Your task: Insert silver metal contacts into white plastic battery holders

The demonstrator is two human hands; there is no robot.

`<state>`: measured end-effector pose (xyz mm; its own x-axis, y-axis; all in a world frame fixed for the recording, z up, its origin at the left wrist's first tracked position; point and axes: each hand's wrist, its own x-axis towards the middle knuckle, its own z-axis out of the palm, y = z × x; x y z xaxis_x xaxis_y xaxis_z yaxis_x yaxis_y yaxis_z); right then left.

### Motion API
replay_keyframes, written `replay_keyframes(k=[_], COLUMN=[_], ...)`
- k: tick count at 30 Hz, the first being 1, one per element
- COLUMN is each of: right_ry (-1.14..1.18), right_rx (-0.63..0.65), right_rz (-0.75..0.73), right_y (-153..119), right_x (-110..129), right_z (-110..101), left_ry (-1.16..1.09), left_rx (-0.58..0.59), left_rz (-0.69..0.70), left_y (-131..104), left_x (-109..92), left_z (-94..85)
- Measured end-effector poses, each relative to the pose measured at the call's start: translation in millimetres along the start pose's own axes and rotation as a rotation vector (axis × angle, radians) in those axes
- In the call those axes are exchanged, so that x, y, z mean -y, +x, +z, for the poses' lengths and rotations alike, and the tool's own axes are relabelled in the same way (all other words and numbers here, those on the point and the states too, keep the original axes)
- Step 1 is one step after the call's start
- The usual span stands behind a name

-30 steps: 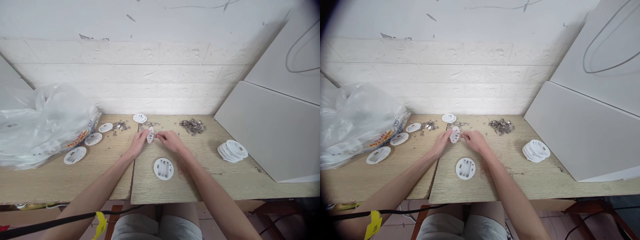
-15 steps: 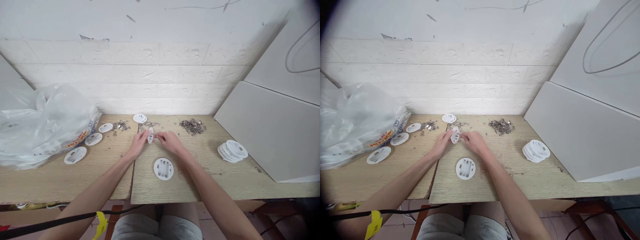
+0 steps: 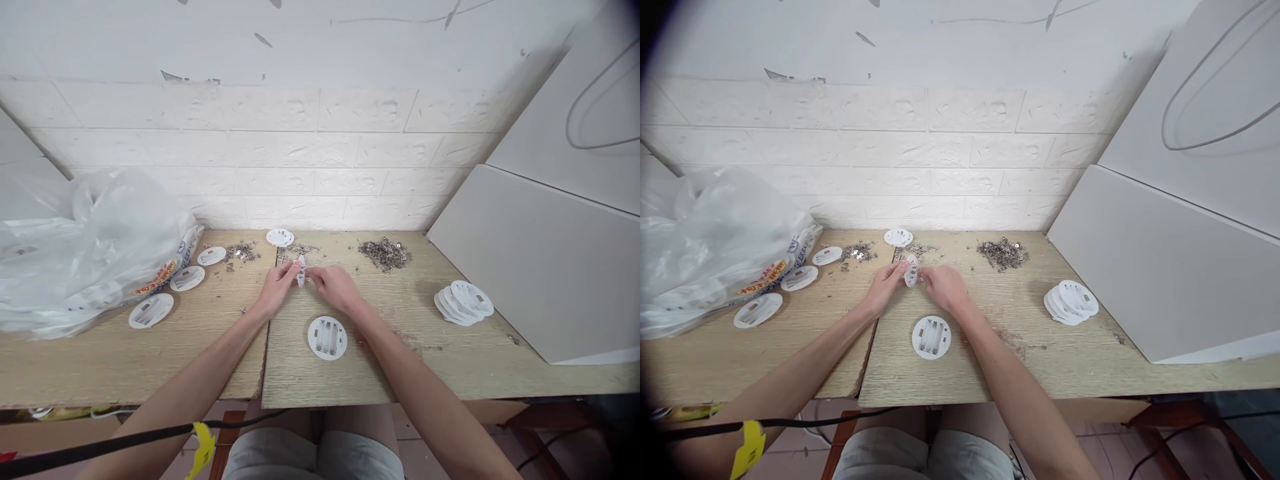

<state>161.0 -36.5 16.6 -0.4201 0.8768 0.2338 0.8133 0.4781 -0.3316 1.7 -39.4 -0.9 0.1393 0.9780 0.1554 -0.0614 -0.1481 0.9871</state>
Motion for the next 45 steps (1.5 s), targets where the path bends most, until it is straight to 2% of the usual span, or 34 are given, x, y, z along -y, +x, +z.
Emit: replay_keyframes(k=[8,13,18,25,29,32,35,38,41,45], right_ry=[0.192,0.237,0.230,0.106,0.063,0.098,0.183,0.282,0.322,0.332], right_rx=[0.012,-0.008,0.003,0.016,0.039,0.009,-0.014,0.019,0.069,0.074], right_rz=[0.040,0.012,0.011,0.025,0.013,0.037,0.071,0.079,0.059,0.039], right_y=[3.6,3.9,3.5,1.9,2.5,3.5,3.8,3.4,3.2,3.1], right_x=[-10.2,-11.7,-11.7,-8.2,-6.8,-9.2,-13.1,-14.6,-13.0,-11.2], right_z=[-4.6,-3.2,-3.6,-5.1,-3.6,-4.6,-8.9,-13.5,-14.6,-12.1], left_ry=[-0.098,-0.122,-0.105,-0.015,0.042,-0.050,-0.163,-0.215,-0.224,-0.205], left_rx=[0.023,0.035,0.073,0.112,0.097,0.082,0.018,-0.038,-0.039,-0.015], left_rz=[-0.025,-0.030,-0.020,-0.041,-0.063,-0.056,-0.086,-0.111,-0.112,-0.117], left_y=[1.7,1.7,1.7,-4.8,-7.6,-4.2,0.7,3.5,3.6,2.5], left_x=[1.7,2.1,1.0,-4.6,-4.3,-1.0,2.5,4.3,4.4,3.2], left_z=[0.5,0.9,0.3,1.9,4.9,5.1,3.5,1.9,1.8,2.6])
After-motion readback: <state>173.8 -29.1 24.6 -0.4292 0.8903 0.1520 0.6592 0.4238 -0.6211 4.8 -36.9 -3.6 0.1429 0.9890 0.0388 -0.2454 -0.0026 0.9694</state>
